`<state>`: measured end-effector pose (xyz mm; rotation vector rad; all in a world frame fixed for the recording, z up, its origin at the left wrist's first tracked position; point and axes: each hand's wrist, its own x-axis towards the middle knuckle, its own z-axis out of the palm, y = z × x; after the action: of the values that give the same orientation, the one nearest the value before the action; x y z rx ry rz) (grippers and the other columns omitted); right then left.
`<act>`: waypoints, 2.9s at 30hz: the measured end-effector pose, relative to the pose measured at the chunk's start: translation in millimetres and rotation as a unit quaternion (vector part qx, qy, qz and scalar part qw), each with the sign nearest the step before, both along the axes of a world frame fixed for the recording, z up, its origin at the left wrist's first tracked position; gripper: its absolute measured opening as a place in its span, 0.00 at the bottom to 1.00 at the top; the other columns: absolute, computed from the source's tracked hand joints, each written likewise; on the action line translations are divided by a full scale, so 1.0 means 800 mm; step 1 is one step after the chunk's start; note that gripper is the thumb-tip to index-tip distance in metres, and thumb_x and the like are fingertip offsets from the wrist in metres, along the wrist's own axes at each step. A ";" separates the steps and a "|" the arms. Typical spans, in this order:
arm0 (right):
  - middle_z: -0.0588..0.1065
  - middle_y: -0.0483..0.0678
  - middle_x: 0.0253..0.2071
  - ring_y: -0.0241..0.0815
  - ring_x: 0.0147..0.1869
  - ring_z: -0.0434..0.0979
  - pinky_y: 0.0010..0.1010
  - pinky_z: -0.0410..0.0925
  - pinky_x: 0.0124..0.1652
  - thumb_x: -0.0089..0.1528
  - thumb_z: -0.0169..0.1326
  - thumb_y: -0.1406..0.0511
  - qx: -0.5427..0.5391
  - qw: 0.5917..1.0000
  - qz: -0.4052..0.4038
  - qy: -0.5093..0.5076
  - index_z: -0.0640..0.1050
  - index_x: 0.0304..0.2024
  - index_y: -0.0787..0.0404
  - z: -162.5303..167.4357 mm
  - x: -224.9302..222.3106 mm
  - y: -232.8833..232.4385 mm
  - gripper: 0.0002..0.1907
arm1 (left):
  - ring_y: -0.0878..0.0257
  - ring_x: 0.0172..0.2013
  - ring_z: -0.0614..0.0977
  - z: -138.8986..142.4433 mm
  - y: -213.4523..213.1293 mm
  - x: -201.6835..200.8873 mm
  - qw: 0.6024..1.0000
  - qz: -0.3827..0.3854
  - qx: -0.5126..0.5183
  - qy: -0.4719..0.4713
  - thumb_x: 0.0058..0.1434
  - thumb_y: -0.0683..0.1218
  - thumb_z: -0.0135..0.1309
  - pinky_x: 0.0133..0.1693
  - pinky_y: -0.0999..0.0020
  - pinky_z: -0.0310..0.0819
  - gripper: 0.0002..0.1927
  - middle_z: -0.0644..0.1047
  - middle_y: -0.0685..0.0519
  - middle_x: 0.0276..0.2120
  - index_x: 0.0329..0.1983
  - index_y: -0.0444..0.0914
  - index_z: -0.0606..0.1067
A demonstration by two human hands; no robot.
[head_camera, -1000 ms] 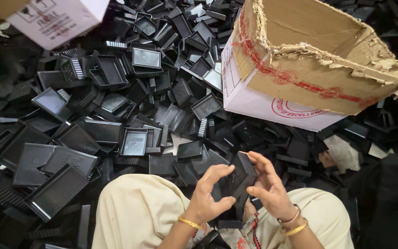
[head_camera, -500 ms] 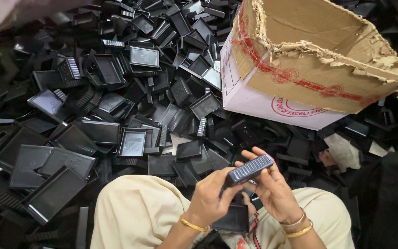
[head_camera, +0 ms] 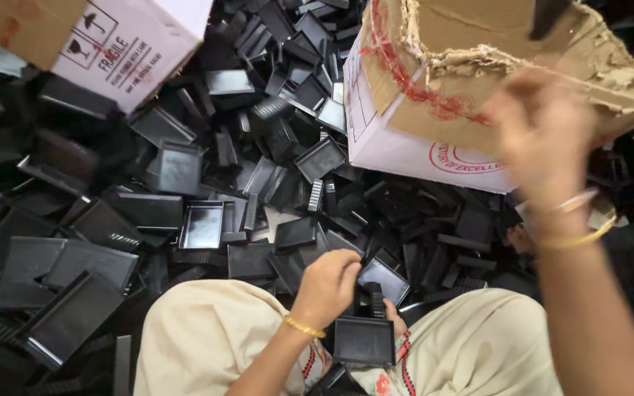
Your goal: The person sits on the floor among a large pile of black plastic components, picks up individual parts, turns them over in both hands, and places them into a cardboard box. Other workers nearby sort similar parts into adjacent boxes.
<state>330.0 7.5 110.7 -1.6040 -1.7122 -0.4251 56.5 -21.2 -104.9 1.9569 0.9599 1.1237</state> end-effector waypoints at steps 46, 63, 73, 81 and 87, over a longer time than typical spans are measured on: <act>0.71 0.48 0.56 0.40 0.56 0.74 0.34 0.70 0.54 0.59 0.38 0.33 -0.128 0.706 0.230 0.658 0.58 0.73 0.55 -0.195 -0.169 -0.109 0.50 | 0.45 0.58 0.76 0.072 -0.054 -0.014 0.988 -0.043 0.003 -0.145 0.54 0.50 0.68 0.59 0.58 0.73 0.37 0.70 0.38 0.60 0.67 0.41 0.72; 0.77 0.46 0.43 0.36 0.44 0.77 0.28 0.73 0.44 0.59 0.58 0.73 -0.191 0.848 0.203 0.450 0.76 0.50 0.66 -0.132 -0.080 -0.088 0.16 | 0.54 0.45 0.88 0.072 -0.015 -0.029 0.969 -0.117 -0.138 -0.170 0.65 0.41 0.56 0.48 0.65 0.80 0.20 0.82 0.42 0.43 0.59 0.33 0.68; 0.73 0.59 0.48 0.54 0.50 0.72 0.44 0.67 0.55 0.71 0.63 0.69 0.102 0.995 -0.018 -0.012 0.75 0.47 0.68 -0.062 0.030 0.013 0.10 | 0.48 0.61 0.75 -0.036 0.053 0.038 0.960 -0.139 0.066 0.232 0.51 0.37 0.57 0.60 0.56 0.70 0.32 0.75 0.45 0.56 0.61 0.43 0.70; 0.70 0.64 0.56 0.68 0.60 0.71 0.50 0.67 0.55 0.60 0.50 0.38 -0.545 0.834 -0.080 0.037 0.72 0.61 0.51 -0.305 -0.068 -0.021 0.36 | 0.47 0.56 0.73 -0.084 0.074 0.043 0.874 -0.136 0.198 0.423 0.45 0.46 0.66 0.63 0.43 0.58 0.47 0.73 0.45 0.51 0.70 0.38 0.61; 0.75 0.54 0.53 0.58 0.59 0.75 0.47 0.70 0.55 0.64 0.47 0.47 -0.494 0.861 -0.101 -0.061 0.78 0.52 0.53 -0.305 -0.071 -0.009 0.24 | 0.42 0.53 0.75 -0.049 0.103 0.017 0.991 0.014 -0.029 0.130 0.48 0.52 0.69 0.57 0.54 0.68 0.52 0.74 0.38 0.52 0.72 0.32 0.57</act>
<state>272.8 0.4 -133.0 -2.5228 -1.9968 0.3614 70.4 61.0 -143.9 2.0820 1.1461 0.8584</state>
